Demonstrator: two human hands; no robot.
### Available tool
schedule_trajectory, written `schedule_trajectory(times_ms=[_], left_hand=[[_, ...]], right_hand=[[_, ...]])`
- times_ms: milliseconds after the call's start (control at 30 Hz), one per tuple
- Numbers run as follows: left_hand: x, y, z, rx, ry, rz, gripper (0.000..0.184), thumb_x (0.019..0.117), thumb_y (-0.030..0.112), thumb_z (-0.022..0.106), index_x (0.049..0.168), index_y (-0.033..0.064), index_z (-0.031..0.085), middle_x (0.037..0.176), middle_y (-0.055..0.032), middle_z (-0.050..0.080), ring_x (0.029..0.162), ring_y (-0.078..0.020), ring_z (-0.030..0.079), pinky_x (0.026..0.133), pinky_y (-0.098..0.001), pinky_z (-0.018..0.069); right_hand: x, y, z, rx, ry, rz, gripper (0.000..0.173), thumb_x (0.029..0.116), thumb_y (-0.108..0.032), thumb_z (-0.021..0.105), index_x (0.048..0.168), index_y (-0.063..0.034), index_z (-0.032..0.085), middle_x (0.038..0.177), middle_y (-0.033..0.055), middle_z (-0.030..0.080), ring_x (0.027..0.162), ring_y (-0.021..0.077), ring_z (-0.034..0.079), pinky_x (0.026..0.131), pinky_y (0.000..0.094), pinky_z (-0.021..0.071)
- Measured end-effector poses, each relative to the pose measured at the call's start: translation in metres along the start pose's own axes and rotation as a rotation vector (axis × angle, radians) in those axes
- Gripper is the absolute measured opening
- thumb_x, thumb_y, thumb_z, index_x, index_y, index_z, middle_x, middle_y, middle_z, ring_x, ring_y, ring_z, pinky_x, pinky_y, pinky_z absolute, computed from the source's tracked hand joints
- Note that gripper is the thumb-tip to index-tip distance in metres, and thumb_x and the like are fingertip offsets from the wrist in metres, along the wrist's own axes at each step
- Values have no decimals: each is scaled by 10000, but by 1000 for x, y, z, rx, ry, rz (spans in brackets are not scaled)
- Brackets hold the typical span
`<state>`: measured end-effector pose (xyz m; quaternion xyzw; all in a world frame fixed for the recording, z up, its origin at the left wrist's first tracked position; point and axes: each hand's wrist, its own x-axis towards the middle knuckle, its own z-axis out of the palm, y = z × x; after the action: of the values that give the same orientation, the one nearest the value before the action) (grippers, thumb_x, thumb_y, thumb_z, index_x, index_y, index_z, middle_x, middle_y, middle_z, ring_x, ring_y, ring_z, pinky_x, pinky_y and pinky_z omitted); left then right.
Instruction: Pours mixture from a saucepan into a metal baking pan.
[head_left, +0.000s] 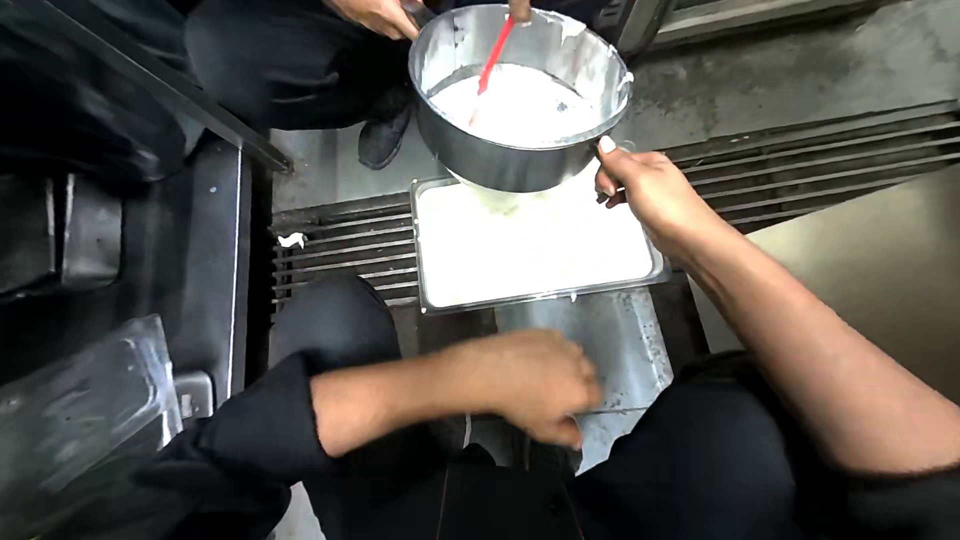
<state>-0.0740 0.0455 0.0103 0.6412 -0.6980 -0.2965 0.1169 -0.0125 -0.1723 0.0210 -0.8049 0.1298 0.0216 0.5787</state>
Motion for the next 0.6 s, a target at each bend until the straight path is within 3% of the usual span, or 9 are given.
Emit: schedule_trajectory(times_ms=[67, 133, 200, 233, 333, 533, 600], left_hand=[[6, 12, 45, -110, -307, -8, 398, 955, 354, 734, 1129, -2, 708, 1132, -222, 700, 1113, -420, 664, 952, -616, 510], [1, 18, 83, -79, -401, 25, 299, 942, 259, 700, 1065, -12, 729, 1020, -234, 722, 984, -446, 691, 862, -629, 525], [13, 35, 58, -46, -758, -59, 296, 1043, 159, 553, 1251, -25, 656, 1201, -247, 675, 1155, -454, 616, 997, -626, 445], [19, 36, 48, -38, -832, -77, 319, 1051, 157, 544, 1295, -27, 636, 1262, -248, 654, 1208, -450, 590, 1028, -618, 426], [21, 13, 67, -48, -695, -59, 406, 961, 298, 725, 1187, -37, 685, 1252, -255, 663, 1210, -447, 610, 1004, -635, 463], [26, -1, 69, -31, -676, -137, 427, 942, 304, 745, 1175, -48, 681, 1278, -255, 650, 1215, -450, 604, 998, -644, 463], [27, -2, 71, -32, -674, -135, 429, 935, 306, 753, 1165, -50, 684, 1267, -260, 653, 1202, -456, 608, 979, -650, 468]], right_hand=[[-3, -2, -3, 30, 5, -31, 531, 1124, -393, 324, 657, -187, 467, 642, -66, 485, 664, 62, 506, 700, 291, 438], [-4, -4, -5, 32, 14, -35, 532, 1124, -403, 318, 659, -192, 470, 642, -72, 492, 652, 55, 500, 676, 275, 426], [-4, -6, -6, 11, 16, -20, 534, 1125, -404, 317, 663, -186, 475, 647, -66, 494, 669, 60, 517, 701, 284, 446], [-3, -6, -5, -11, 5, 1, 538, 1127, -399, 319, 671, -167, 487, 664, -49, 500, 708, 77, 535, 747, 315, 459], [0, 0, 0, -48, -36, 40, 552, 1131, -393, 314, 676, -139, 498, 687, -22, 507, 757, 107, 550, 795, 361, 464], [-3, -6, -2, 51, -21, -44, 545, 1122, -399, 317, 636, -200, 461, 630, -70, 499, 659, 62, 511, 680, 279, 427], [-3, -10, -5, 95, 5, -65, 534, 1123, -386, 313, 638, -207, 447, 627, -74, 493, 663, 62, 512, 695, 274, 437]])
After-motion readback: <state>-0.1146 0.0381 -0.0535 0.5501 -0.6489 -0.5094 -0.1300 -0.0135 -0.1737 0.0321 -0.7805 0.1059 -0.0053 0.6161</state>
